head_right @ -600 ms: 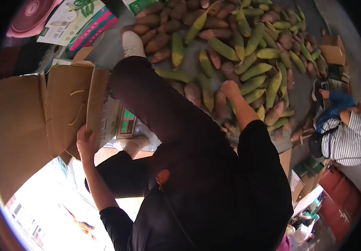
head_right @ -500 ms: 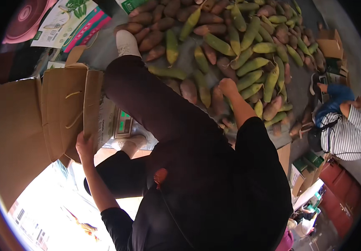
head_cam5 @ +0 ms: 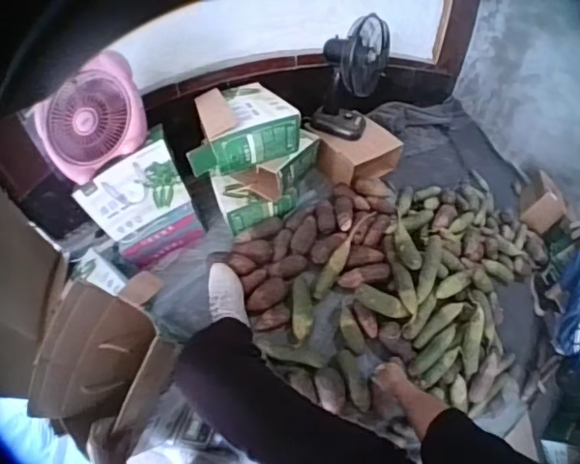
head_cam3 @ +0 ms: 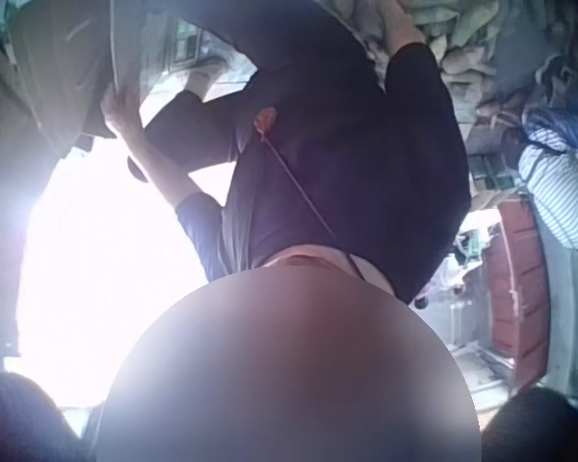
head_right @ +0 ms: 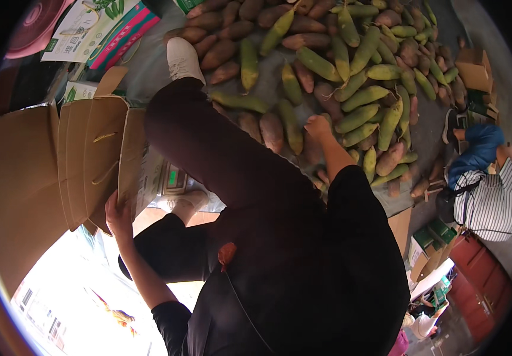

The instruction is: Packaging produce into cardboard boxes and weighing them on a scale.

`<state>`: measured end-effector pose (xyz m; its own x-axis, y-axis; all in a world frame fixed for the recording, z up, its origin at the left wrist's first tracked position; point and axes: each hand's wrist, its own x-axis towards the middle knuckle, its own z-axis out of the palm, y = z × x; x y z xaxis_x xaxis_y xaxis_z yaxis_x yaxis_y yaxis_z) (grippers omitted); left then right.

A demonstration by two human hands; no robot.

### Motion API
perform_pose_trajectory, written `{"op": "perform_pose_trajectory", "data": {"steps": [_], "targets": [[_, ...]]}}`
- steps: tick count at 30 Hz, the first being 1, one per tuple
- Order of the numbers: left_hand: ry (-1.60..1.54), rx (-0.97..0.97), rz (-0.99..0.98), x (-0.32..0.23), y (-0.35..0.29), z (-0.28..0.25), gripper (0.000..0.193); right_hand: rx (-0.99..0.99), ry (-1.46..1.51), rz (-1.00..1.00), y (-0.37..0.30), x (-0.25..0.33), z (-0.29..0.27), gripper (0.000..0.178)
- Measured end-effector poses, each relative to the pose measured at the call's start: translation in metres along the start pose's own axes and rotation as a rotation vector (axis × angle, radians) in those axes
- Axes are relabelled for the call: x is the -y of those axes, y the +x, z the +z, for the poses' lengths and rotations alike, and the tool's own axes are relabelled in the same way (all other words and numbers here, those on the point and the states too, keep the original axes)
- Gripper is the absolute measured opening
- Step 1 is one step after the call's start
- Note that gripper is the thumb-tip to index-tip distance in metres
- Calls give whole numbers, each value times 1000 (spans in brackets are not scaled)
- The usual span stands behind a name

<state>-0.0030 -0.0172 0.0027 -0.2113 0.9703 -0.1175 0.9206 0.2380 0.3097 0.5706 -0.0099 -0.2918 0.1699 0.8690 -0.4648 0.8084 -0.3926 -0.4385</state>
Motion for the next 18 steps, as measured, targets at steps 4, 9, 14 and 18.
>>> {"op": "perform_pose_trajectory", "data": {"steps": [4,9,14,18], "targets": [[115,-85,65,4,-8,-4,47,-39,99,92,19,18,34,47],[81,5,-154,-2,-11,3,25,120,495,261,33,47,54,65],[80,39,-219,-7,-6,3,18,166,307,392,37,40,47,67],[64,1,-252,-5,-6,3,17,79,466,380,22,53,40,74]]}}
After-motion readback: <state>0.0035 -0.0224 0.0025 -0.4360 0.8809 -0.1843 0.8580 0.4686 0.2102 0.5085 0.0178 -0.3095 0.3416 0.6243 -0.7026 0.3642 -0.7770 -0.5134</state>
